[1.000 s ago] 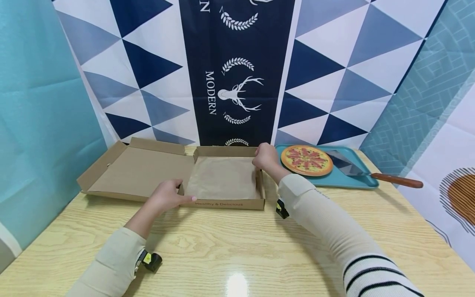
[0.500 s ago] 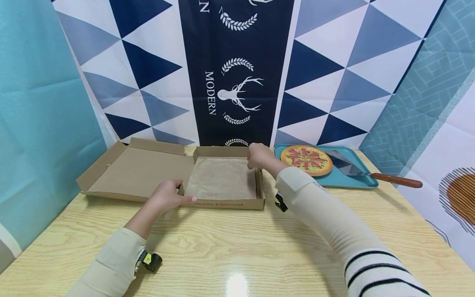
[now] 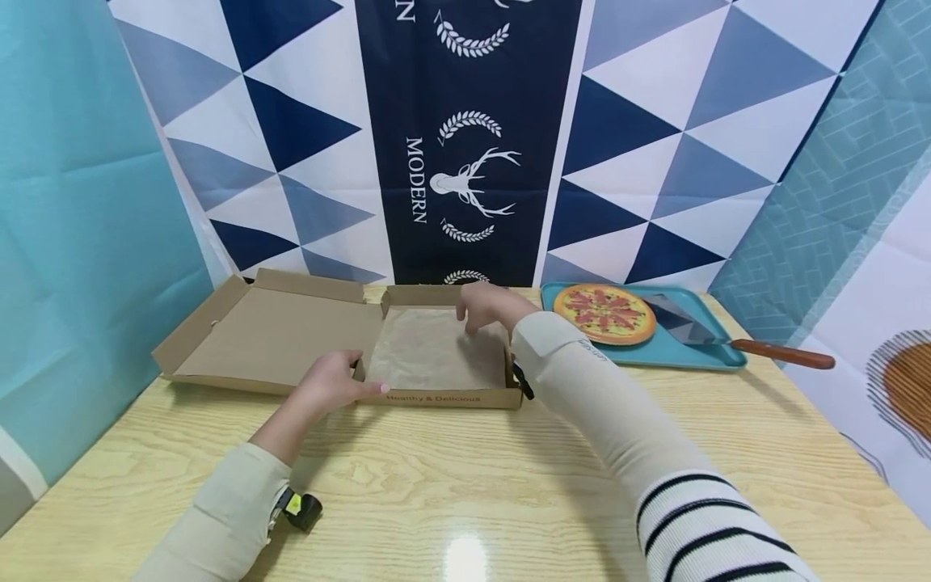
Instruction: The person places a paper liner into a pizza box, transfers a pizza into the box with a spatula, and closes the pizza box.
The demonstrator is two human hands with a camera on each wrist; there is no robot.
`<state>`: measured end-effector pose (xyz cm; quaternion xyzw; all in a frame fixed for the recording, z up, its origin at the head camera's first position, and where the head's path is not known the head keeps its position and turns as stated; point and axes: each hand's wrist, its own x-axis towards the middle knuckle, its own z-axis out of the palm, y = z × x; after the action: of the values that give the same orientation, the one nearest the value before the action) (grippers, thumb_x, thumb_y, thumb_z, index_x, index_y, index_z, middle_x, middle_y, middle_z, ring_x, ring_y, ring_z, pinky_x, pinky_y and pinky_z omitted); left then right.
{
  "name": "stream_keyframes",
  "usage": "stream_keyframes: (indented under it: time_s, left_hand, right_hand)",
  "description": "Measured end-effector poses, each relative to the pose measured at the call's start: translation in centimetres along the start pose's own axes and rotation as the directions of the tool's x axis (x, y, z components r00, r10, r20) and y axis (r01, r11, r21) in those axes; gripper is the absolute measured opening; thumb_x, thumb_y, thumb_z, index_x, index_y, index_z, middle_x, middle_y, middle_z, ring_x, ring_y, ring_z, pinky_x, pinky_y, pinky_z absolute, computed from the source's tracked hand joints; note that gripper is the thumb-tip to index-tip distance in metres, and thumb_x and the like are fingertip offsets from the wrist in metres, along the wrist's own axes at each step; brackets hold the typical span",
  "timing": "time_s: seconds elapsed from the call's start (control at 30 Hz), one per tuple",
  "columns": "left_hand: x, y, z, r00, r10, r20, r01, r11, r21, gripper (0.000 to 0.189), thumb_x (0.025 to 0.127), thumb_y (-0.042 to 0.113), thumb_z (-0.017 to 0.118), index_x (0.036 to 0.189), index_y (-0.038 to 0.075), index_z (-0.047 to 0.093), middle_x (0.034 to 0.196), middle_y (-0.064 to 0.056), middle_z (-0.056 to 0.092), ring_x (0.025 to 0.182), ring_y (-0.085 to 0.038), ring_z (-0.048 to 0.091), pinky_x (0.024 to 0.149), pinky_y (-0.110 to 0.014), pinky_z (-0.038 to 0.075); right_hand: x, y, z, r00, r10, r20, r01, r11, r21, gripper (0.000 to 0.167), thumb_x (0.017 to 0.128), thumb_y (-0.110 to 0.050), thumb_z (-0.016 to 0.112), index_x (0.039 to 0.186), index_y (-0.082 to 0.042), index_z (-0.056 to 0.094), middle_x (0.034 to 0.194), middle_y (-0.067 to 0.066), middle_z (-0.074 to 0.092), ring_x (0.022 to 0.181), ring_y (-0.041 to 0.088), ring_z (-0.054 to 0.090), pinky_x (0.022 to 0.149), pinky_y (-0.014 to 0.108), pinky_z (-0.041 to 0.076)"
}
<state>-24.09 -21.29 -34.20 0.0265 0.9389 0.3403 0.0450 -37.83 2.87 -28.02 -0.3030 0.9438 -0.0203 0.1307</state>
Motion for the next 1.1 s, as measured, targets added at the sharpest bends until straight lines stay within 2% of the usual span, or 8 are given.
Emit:
stream_keyframes:
  time_s: [0.2,0.33,0.4,0.5,0.67,0.87,1.0,1.1]
  left_hand:
    - [0.0,0.0,0.1,1.0,-0.001,-0.002,0.001,1.0,-0.007,0.085,0.086,0.032,0.076,0.144,-0.013,0.034,0.143,-0.033,0.04,0.133,-0.046,0.038,0.106,-0.055,0.036]
    - [-0.1,0.1,0.1,1.0,-0.003,0.0,0.003,1.0,-0.011,0.084,0.086,0.032,0.076,0.144,-0.013,0.034,0.143,-0.032,0.04,0.133,-0.046,0.037,0.107,-0.055,0.036]
    - [-0.1,0.2,0.1,1.0,-0.002,-0.003,0.002,1.0,-0.017,0.083,0.085,0.032,0.076,0.144,-0.012,0.036,0.143,-0.032,0.041,0.132,-0.046,0.039,0.106,-0.055,0.037]
    - [-0.1,0.3,0.1,1.0,0.004,-0.009,-0.004,1.0,-0.02,0.08,0.085,0.031,0.077,0.142,-0.012,0.04,0.14,-0.031,0.045,0.13,-0.045,0.042,0.105,-0.055,0.039]
    - [-0.1,0.3,-0.1,1.0,-0.004,-0.01,0.004,1.0,-0.012,0.08,0.085,0.031,0.077,0.142,-0.012,0.039,0.14,-0.031,0.045,0.13,-0.045,0.042,0.105,-0.055,0.038]
    - [-0.1,0.2,-0.1,1.0,-0.004,-0.012,0.005,1.0,0.009,0.082,0.086,0.032,0.076,0.142,-0.013,0.037,0.141,-0.032,0.043,0.131,-0.046,0.04,0.105,-0.055,0.038]
    - [0.0,0.1,-0.1,1.0,0.0,-0.011,0.0,1.0,0.014,0.083,0.085,0.032,0.076,0.143,-0.013,0.036,0.141,-0.033,0.042,0.132,-0.046,0.04,0.106,-0.055,0.037]
    - [0.0,0.1,-0.1,1.0,0.0,-0.006,0.0,1.0,0.01,0.085,0.085,0.032,0.076,0.143,-0.014,0.035,0.142,-0.033,0.041,0.133,-0.047,0.038,0.106,-0.055,0.036]
  right_hand:
    - [0.9,0.1,0.3,0.999,-0.043,-0.018,0.043,0.998,0.051,0.034,0.086,-0.01,0.072,0.119,-0.002,0.069,0.124,0.013,0.063,0.114,0.025,0.056,0.098,0.034,0.046]
    - [1.0,0.1,0.6,0.993,-0.01,0.118,-0.001,0.995,0.097,0.043,0.088,-0.013,0.071,0.129,-0.01,0.064,0.137,0.011,0.055,0.125,0.025,0.05,0.105,0.039,0.041]
    - [1.0,0.1,0.7,0.976,0.007,0.216,-0.031,0.994,0.107,0.05,0.089,-0.017,0.071,0.138,-0.016,0.058,0.147,0.01,0.045,0.133,0.026,0.042,0.109,0.043,0.036]
    - [1.1,0.2,0.8,0.94,0.018,0.341,-0.044,0.997,0.068,0.057,0.091,-0.026,0.069,0.145,-0.025,0.05,0.156,0.007,0.032,0.142,0.028,0.028,0.114,0.046,0.028]
    - [1.2,0.5,0.6,0.892,0.047,0.45,-0.059,0.998,0.013,0.057,0.093,-0.035,0.065,0.147,-0.032,0.045,0.158,0.004,0.027,0.145,0.028,0.023,0.116,0.048,0.02]
    - [1.2,0.9,0.7,0.88,0.075,0.469,-0.125,0.989,0.075,0.06,0.093,-0.035,0.067,0.148,-0.027,0.045,0.156,0.008,0.033,0.14,0.03,0.032,0.112,0.047,0.03]
    - [1.2,1.4,0.8,0.887,0.116,0.447,-0.194,0.972,0.133,0.062,0.091,-0.033,0.069,0.147,-0.025,0.046,0.154,0.01,0.036,0.139,0.03,0.035,0.109,0.046,0.037]
    - [1.1,1.7,1.0,0.901,0.12,0.417,-0.197,0.969,0.146,0.063,0.089,-0.031,0.071,0.147,-0.021,0.047,0.154,0.011,0.036,0.139,0.03,0.034,0.106,0.047,0.039]
